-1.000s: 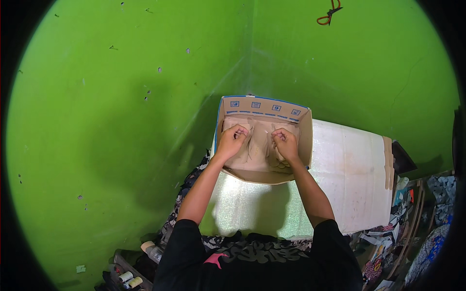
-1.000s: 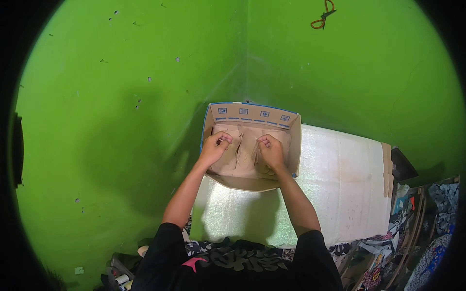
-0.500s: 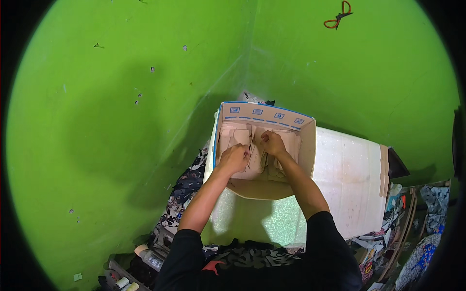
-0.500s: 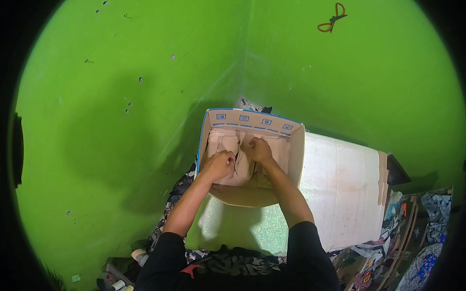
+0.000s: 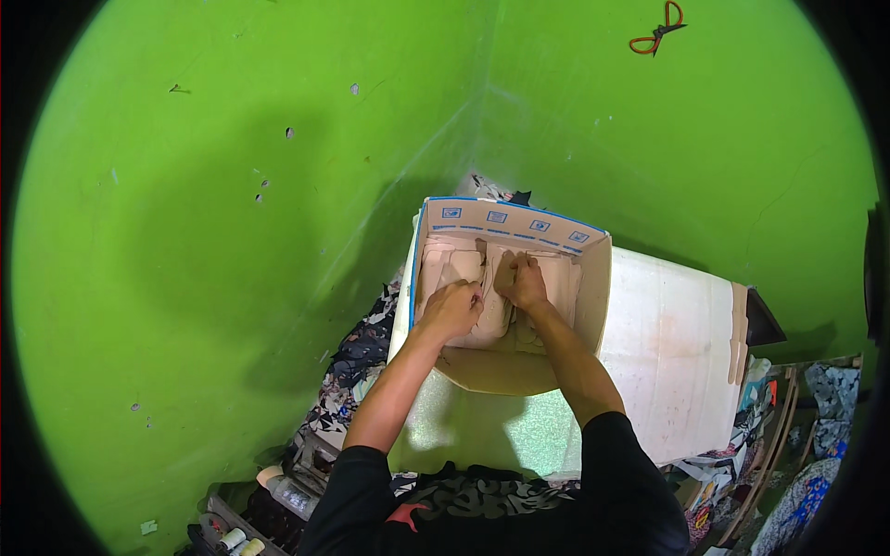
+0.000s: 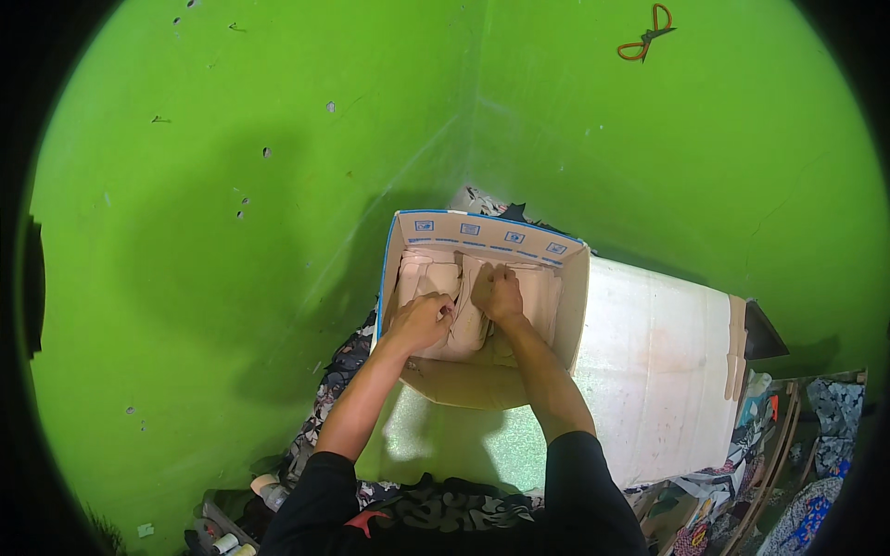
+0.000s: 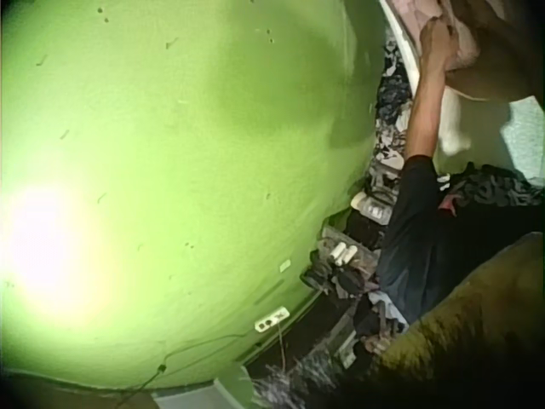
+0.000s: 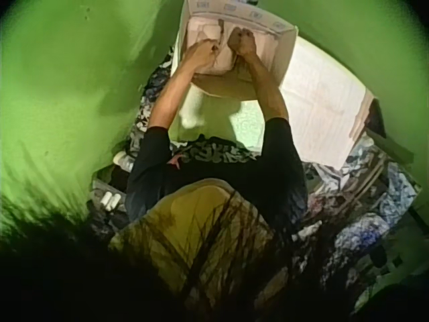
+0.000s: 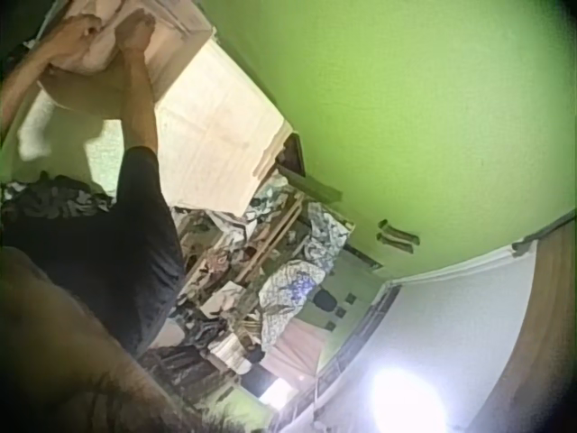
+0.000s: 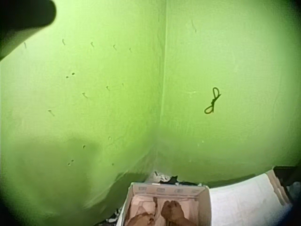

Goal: The person takes several tan-colored shoe components from a box and applies white adhesive labels to the inner surface of each one before setting them down on a white work surface.

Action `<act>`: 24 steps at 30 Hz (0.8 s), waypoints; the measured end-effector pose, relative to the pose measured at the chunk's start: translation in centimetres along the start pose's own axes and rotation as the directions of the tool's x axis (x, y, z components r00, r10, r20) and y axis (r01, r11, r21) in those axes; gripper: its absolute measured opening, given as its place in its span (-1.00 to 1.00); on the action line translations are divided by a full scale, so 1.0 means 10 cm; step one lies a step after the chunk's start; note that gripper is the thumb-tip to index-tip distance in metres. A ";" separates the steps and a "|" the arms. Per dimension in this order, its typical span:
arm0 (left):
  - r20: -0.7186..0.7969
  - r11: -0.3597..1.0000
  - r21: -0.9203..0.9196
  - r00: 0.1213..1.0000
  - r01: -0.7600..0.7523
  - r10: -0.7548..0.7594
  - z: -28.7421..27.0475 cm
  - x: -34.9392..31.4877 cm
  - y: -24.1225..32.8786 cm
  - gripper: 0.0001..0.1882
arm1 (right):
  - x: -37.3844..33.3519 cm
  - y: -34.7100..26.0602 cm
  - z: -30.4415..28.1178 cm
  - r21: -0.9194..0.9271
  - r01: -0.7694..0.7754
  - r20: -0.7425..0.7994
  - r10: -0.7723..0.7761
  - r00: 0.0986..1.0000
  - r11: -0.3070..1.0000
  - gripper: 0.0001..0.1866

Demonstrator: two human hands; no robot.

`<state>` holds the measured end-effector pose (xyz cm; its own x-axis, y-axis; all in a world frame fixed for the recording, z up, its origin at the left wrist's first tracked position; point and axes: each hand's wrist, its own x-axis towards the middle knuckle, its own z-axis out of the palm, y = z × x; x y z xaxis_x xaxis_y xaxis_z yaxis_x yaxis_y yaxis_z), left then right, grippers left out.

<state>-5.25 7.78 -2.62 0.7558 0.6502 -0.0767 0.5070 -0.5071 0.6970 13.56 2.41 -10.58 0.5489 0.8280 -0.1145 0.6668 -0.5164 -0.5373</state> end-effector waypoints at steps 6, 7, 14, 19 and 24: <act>-0.004 0.998 -0.057 1.000 -0.021 0.021 0.01 0.01 0.07 -0.80 | 0.09 0.29 0.02 0.114 -0.026 0.007 0.025 1.000 0.993 -0.76; -0.011 0.998 -0.055 1.000 -0.017 0.016 0.00 0.00 0.06 -0.80 | 0.07 0.24 0.01 0.114 -0.018 0.009 0.017 1.000 0.993 -0.76; -0.014 0.998 -0.056 1.000 -0.025 0.025 0.02 -0.01 0.04 -0.79 | -0.05 -0.03 -0.23 0.154 0.212 -0.195 -0.181 0.964 0.965 -0.81; -0.118 0.994 -0.108 0.993 -0.014 0.001 0.01 0.03 0.05 -0.76 | -0.13 -0.27 -0.56 0.678 -0.033 0.124 -0.070 0.990 0.734 -0.81; -0.128 0.941 -0.285 0.980 -0.185 0.154 -0.01 0.09 0.08 -0.70 | -0.33 -0.38 -0.74 0.788 0.044 0.026 -0.106 0.994 0.614 -0.85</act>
<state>-4.13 8.01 -2.05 0.7658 0.6311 0.1232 0.2192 -0.4363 0.8727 12.93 0.04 -2.03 0.4620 0.8834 -0.0789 0.0364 -0.1078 -0.9935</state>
